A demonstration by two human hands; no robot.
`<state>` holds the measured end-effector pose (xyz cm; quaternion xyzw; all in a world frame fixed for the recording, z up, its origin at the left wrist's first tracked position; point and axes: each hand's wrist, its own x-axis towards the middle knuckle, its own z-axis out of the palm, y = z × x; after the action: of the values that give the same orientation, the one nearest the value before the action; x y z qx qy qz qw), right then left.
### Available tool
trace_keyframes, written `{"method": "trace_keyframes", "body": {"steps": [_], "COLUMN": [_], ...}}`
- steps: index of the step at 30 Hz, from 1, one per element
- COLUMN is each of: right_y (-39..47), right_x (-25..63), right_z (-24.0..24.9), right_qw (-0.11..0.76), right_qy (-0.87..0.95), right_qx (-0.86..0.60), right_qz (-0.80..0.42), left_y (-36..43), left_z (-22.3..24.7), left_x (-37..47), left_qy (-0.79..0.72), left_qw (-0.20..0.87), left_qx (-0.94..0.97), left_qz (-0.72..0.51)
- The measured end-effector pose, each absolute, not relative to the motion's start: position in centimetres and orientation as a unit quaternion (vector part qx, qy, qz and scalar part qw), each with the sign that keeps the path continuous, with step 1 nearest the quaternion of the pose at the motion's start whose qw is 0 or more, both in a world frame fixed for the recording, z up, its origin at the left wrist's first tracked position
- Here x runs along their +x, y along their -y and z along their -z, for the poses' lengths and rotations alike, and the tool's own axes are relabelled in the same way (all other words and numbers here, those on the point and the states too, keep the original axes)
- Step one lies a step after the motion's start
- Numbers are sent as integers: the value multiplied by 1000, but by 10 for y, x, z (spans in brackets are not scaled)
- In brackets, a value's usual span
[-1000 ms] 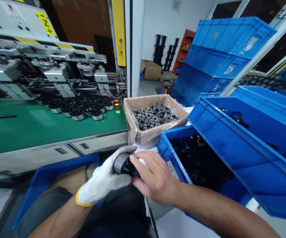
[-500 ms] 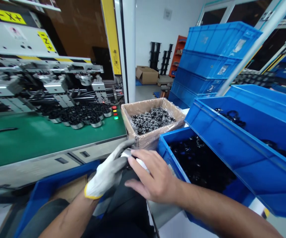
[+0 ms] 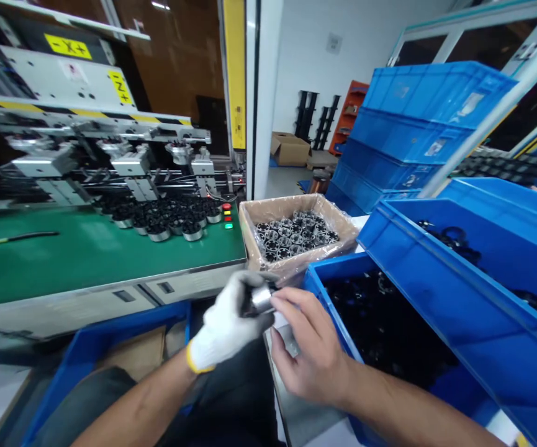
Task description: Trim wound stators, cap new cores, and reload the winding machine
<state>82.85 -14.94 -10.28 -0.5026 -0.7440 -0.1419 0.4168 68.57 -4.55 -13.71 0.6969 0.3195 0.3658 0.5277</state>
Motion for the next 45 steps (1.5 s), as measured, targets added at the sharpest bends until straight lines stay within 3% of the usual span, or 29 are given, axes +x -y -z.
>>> {"method": "trace_keyframes", "body": {"steps": [4, 7, 13, 19, 21, 26, 31, 36, 39, 45], "right_y": [144, 142, 146, 146, 145, 143, 144, 142, 141, 145], "right_x": [822, 821, 825, 825, 825, 824, 826, 829, 830, 828], "right_z": [111, 116, 114, 115, 113, 105, 107, 109, 107, 108], "right_qw": [421, 444, 466, 451, 448, 463, 415, 412, 432, 420], "right_qy": [718, 725, 716, 727, 729, 733, 767, 747, 745, 751], "right_qx": [-550, -524, -519, -515, -516, -497, -483, -521, -509, -509], "right_qz": [66, 44, -22, -48, -42, 38, 79, 22, -4, -13], "left_y": [46, 52, 41, 24, 25, 34, 42, 39, 34, 30], "left_z": [130, 123, 114, 115, 119, 137, 151, 160, 157, 137], "left_x": [666, 659, 652, 649, 649, 650, 656, 654, 650, 647], "left_qy": [-319, -293, -157, -36, -49, -99, -162, -75, -38, -83], "left_qw": [476, 404, 350, 218, 255, 477, 448, 538, 520, 351], "left_qx": [704, 774, 833, 860, 846, 785, 787, 734, 752, 849], "left_qz": [-419, -390, -399, -460, -467, -382, -391, -408, -404, -386]}}
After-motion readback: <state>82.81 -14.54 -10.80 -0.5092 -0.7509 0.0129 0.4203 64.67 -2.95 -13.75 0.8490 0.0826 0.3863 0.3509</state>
